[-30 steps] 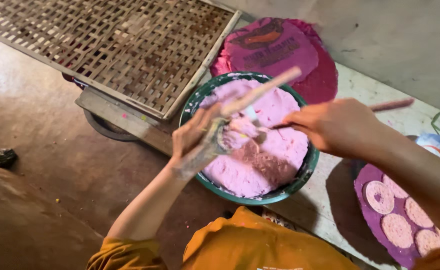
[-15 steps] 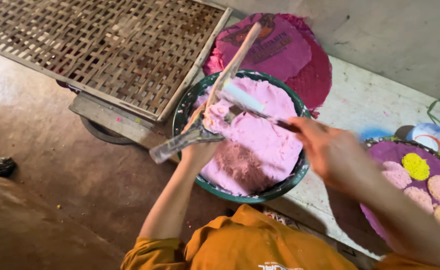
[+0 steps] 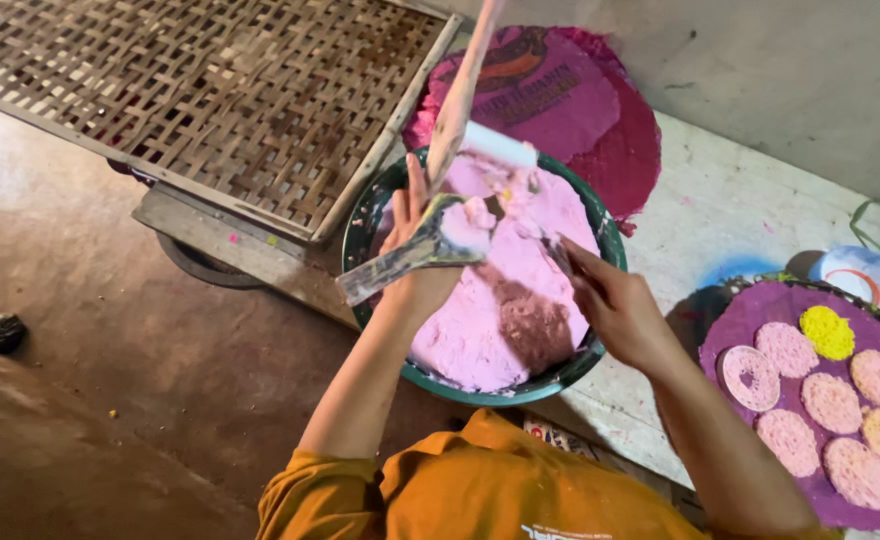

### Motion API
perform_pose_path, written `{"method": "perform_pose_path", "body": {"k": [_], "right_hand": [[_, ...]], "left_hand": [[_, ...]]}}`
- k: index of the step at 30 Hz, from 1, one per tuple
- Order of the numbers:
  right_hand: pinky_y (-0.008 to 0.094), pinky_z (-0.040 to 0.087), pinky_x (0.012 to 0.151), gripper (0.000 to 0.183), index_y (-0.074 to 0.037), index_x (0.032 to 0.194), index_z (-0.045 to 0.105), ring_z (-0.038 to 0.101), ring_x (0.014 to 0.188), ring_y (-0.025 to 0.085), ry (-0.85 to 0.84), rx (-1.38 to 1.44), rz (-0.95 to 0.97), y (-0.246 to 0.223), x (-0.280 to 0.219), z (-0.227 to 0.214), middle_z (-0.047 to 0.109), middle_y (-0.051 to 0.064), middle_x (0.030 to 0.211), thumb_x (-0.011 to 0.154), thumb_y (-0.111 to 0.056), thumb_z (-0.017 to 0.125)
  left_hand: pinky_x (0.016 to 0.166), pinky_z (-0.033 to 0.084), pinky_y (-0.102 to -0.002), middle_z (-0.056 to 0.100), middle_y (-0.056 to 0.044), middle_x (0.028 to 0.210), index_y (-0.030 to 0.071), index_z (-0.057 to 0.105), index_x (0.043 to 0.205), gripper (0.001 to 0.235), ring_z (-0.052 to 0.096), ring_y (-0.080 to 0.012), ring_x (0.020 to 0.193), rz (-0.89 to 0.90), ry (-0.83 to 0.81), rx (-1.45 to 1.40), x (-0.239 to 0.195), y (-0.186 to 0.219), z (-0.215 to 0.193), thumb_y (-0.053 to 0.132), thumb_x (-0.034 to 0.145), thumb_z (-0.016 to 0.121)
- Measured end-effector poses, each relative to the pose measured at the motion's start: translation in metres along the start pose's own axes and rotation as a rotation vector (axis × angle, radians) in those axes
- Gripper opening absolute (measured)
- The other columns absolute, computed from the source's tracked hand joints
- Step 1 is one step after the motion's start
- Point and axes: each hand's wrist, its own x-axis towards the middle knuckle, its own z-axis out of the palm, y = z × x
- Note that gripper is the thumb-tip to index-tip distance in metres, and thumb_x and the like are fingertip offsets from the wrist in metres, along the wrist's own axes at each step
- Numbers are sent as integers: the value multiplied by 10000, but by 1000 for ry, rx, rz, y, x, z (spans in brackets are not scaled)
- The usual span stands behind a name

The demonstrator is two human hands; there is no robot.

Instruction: The person uses a manual press tool to form individual discs from a large bowl of pink dough, placing them onto decorated round trays.

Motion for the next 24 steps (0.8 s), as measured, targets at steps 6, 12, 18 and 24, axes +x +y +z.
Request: {"method": "perform_pose_path", "body": {"k": [6, 12, 18, 24], "right_hand": [[316, 551, 864, 514, -128, 1469, 543, 749, 1023, 241, 9, -55, -141, -16, -13, 30, 742, 198, 1168, 962, -69, 602], [433, 553, 701, 325, -392, 1312, 679, 753, 741, 321, -301, -669, 301, -70, 15, -64, 787, 127, 862, 998, -412, 597], [457, 534, 634, 312, -294, 1275, 643, 695, 753, 292, -461, -1132, -20, -106, 34, -31, 710, 88, 831, 1004, -398, 526], [317, 514, 475, 272, -83, 1090, 668, 636, 633, 169, -263, -1269, -761, -135, 8, -23, 625, 28, 817, 834, -155, 614]], "left_hand": [[954, 542, -472, 291, -226, 1676, 141, 538, 1453, 665, 530, -379, 1335, -7, -22, 116, 12, -3, -1, 246, 836, 761], [920, 565, -425, 588, -97, 1378, 184, 260, 1630, 906, 661, -288, 1110, -250, -417, 57, 14, 7, -41, 497, 885, 672], [886, 550, -454, 664, -118, 1384, 148, 540, 1416, 772, 676, -328, 1173, 197, -153, -90, 1, 34, -36, 419, 741, 801], [1010, 552, -393, 680, -108, 1328, 127, 571, 1415, 647, 680, -280, 1196, 72, -226, -387, -26, 12, -28, 356, 839, 758]]}}
